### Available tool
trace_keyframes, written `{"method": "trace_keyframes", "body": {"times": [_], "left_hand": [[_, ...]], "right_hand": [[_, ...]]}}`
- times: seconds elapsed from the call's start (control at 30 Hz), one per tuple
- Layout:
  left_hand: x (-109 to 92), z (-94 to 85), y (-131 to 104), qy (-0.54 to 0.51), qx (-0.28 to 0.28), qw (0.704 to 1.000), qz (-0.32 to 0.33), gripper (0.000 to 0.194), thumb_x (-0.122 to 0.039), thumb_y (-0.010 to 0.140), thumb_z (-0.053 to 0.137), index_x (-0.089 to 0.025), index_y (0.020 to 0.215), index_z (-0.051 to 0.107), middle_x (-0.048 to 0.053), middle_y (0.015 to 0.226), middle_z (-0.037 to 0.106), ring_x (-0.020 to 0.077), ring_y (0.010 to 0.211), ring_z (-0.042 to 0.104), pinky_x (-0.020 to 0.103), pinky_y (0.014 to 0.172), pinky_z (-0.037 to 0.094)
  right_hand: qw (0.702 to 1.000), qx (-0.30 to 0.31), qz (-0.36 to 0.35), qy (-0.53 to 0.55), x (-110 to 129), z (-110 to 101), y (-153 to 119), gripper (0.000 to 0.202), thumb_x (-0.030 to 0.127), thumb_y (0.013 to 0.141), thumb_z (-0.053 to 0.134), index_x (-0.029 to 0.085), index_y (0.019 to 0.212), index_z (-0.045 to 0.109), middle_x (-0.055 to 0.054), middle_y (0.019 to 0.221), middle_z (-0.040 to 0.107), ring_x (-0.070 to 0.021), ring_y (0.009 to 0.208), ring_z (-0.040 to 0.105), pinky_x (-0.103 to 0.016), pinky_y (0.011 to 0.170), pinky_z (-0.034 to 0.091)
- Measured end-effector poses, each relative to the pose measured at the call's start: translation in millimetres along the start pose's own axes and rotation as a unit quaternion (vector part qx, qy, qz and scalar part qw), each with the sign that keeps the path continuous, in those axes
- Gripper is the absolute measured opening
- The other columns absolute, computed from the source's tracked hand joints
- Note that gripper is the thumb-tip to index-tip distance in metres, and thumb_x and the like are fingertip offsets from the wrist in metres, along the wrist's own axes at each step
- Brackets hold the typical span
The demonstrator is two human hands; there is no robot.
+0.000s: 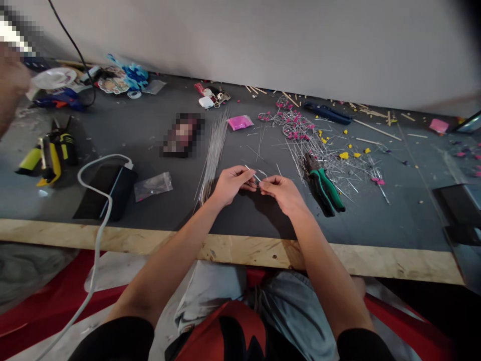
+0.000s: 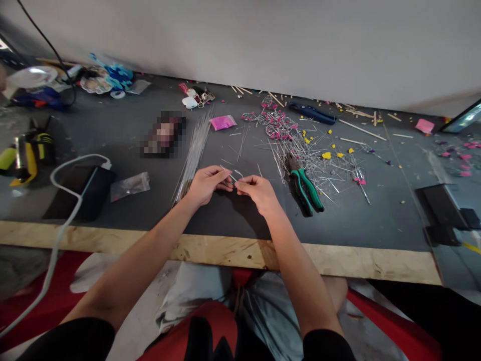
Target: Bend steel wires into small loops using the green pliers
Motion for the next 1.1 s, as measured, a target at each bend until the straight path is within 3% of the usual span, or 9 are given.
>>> {"method": "trace_keyframes", "body": {"times": [0.83,1.1], "left_hand": [[1.6,-0.4,1.1,-0.031,0.008,1.0,0.0,0.024,-0.033,0.073,0.068,-0.01,0.078,0.063,0.001,0.064,0.062,0.009,0.052,0.062,0.024,0.054,0.057],[1.9,0.2,0.2,-0.056,0.007,0.998,0.017,0.022,-0.03,0.072,0.069,-0.01,0.078,0.064,0.001,0.063,0.062,0.01,0.053,0.062,0.023,0.051,0.057]], "right_hand": [[0.998,0.013,-0.011,0.062,2.2,5.2,-2.1,0.019,0.02,0.055,0.079,0.017,0.063,0.062,0.002,0.06,0.062,-0.0093,0.057,0.057,-0.027,0.065,0.045],[0.997,0.037,-0.02,0.063,1.2,4.4,-1.5,0.023,0.023,0.058,0.078,0.019,0.073,0.062,0.004,0.063,0.063,-0.0093,0.059,0.058,-0.027,0.064,0.047]]}}
Point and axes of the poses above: each hand's wrist, its own y-axis towards the middle knuckle, its own z-axis out of the palm, x = y × z, the point moved 1 cm from there along y, towards the middle knuckle
